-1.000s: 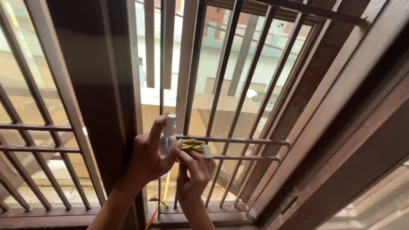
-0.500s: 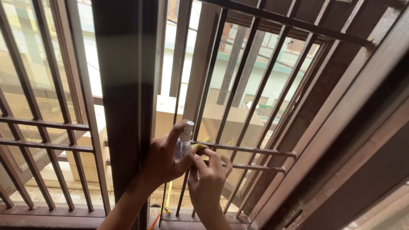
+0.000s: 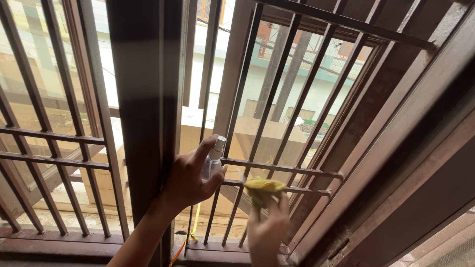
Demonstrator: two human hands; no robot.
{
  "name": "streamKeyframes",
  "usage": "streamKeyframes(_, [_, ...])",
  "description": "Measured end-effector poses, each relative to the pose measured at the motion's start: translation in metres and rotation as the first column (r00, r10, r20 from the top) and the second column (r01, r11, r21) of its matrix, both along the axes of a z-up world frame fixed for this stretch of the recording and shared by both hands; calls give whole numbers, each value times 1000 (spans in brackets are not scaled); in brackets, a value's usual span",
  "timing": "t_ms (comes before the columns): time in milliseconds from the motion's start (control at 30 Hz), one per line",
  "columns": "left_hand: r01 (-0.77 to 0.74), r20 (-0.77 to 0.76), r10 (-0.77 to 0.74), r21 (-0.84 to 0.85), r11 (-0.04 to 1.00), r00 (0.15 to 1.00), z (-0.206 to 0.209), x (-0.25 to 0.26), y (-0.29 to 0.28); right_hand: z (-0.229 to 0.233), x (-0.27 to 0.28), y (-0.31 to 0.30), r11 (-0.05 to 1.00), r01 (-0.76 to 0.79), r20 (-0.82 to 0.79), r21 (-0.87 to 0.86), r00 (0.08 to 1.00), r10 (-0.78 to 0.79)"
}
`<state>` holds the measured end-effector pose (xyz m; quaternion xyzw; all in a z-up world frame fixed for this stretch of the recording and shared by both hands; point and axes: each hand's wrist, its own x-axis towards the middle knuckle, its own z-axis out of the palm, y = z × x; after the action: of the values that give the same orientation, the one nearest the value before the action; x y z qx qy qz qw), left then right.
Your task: The person cleans a metal window grille by repeatedly spraying a clear liquid from a small bottle and wiping the bars with a yellow cloth. The person works methodically across different sections of the grille, alternating between spraying and wiping motions.
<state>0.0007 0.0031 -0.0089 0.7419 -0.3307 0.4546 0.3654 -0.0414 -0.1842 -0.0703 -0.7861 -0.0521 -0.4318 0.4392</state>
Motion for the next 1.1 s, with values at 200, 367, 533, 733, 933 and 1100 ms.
streamKeyframes(200, [-51, -50, 50, -11, 999, 997, 4, 3, -8, 11, 32, 8, 976, 109, 162, -187, 984, -79])
streamKeyframes(367, [-53, -2, 53, 2, 999, 999, -1, 5, -7, -12, 29, -5, 989, -5, 188, -147, 982, 33])
streamKeyframes(533, [-50, -13, 50, 20, 999, 999, -3, 5, -6, -16, 43, 21, 958, 175, 131, -227, 980, -148])
streamKeyframes(733, [-32, 8, 32, 23, 999, 999, -4, 3, -6, -11, 51, 18, 1000, 15, 164, -4, 986, -14])
streamKeyframes(933, [-33, 8, 33, 17, 999, 999, -2, 4, -5, -3, 37, 25, 997, 75, 116, 33, 990, -79])
streamKeyframes(1100, [-63, 26, 63, 14, 998, 998, 0, 4, -4, 9, 52, 21, 971, 126, -196, -204, 966, -167])
